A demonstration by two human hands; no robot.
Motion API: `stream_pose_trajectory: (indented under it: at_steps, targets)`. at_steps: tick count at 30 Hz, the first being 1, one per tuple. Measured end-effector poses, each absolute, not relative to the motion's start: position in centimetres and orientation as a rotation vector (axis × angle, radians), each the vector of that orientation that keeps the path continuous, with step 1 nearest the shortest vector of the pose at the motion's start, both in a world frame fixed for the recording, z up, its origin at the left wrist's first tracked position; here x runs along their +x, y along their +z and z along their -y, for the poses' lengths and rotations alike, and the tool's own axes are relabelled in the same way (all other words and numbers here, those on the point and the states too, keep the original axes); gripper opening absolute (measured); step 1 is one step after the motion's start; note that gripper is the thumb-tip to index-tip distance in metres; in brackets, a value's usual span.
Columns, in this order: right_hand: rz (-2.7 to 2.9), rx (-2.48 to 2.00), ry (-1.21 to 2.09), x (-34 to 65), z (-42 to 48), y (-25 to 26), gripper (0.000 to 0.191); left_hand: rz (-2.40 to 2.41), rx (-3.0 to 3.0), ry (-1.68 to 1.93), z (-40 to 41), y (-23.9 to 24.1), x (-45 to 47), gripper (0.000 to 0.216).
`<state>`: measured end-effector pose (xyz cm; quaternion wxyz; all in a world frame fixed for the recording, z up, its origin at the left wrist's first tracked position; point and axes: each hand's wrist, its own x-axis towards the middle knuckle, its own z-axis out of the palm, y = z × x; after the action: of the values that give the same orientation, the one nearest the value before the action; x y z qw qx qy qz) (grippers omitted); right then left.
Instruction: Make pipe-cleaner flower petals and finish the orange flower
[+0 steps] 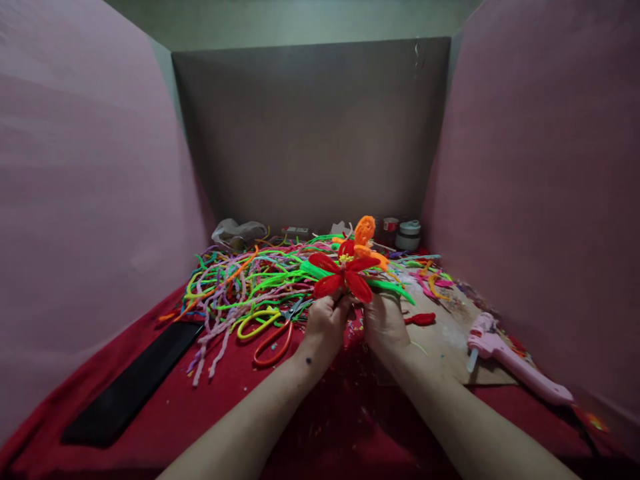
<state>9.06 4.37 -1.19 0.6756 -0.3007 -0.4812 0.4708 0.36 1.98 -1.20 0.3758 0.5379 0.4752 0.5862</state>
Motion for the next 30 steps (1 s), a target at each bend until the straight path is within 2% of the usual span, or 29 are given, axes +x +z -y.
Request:
stream_pose_trajectory:
  at_steps: [12, 17, 22, 30]
  targets:
    - [1.001, -0.821, 1.103, 8.7, -4.1, -1.3, 0.023, -0.891, 0.830, 1.592, -1.6, -0.9, 1.9, 0.030]
    - [0.949, -0.764, 1.066, 8.4, -3.9, -0.4, 0.015, -0.897, 0.840, 1.592, -1.3, -0.2, 2.1, 0.029]
    - [0.812, -0.573, 1.213, 8.1, -4.8, -0.6, 0.008, -0.930, 0.999, 1.539, -1.3, -0.3, 1.6, 0.029]
    - [0.751, -0.478, 1.471, 7.6, -5.9, -0.8, 0.010, -0.807, 0.777, 1.495, -2.0, -0.6, 0.6, 0.039]
